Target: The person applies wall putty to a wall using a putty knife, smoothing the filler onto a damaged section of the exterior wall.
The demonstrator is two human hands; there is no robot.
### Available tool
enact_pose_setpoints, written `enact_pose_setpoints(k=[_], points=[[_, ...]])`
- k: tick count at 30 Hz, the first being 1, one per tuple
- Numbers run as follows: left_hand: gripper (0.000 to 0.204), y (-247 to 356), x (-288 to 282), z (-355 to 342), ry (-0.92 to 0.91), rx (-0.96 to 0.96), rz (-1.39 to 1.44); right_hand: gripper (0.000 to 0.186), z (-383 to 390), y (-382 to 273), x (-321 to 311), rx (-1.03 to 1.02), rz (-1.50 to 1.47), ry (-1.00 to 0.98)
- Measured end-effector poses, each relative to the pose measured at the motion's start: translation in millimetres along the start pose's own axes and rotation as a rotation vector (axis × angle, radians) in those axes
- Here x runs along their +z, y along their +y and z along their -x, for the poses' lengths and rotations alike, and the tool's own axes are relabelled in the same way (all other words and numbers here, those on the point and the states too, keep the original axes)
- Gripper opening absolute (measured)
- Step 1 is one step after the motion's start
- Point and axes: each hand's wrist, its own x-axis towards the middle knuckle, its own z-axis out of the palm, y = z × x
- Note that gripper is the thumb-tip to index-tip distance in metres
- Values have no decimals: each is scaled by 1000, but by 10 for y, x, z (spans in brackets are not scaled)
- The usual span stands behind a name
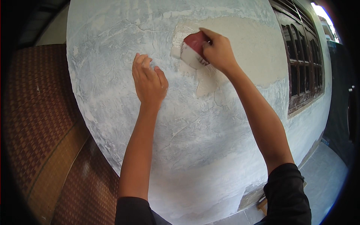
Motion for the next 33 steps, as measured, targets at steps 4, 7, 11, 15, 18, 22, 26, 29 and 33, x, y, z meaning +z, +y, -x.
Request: enact_pose_setpoints(k=[4, 7, 11, 15, 18, 22, 26, 29, 33], points=[[40, 5, -2, -9, -4, 9, -9, 46, -94, 79, -122, 86, -51, 58], [40, 8, -2, -1, -6, 7, -1, 44, 34, 12, -20, 49, 21, -116], [42, 15, -5, -13, -4, 5, 4, 48, -170, 109, -188, 173, -22, 80], [42, 4, -4, 0, -10, 10, 0, 47, 45, 12, -23, -2, 26, -23], [40, 16, 4, -2, 8, 26, -6, 47, -12, 174, -99, 97, 50, 73], [40, 2, -7, 1, -12, 9, -15, 46, 104, 38, -73, 175, -65, 134], [41, -6, -14, -10, 10, 21, -18, 45, 210, -22, 56, 118, -1, 109], [40, 29, -2, -8, -14, 6, -15, 48, 113, 119, -179, 271, -32, 207], [39, 0, -8, 1, -5, 19, -8, 49, 222, -12, -47, 138, 23, 74]])
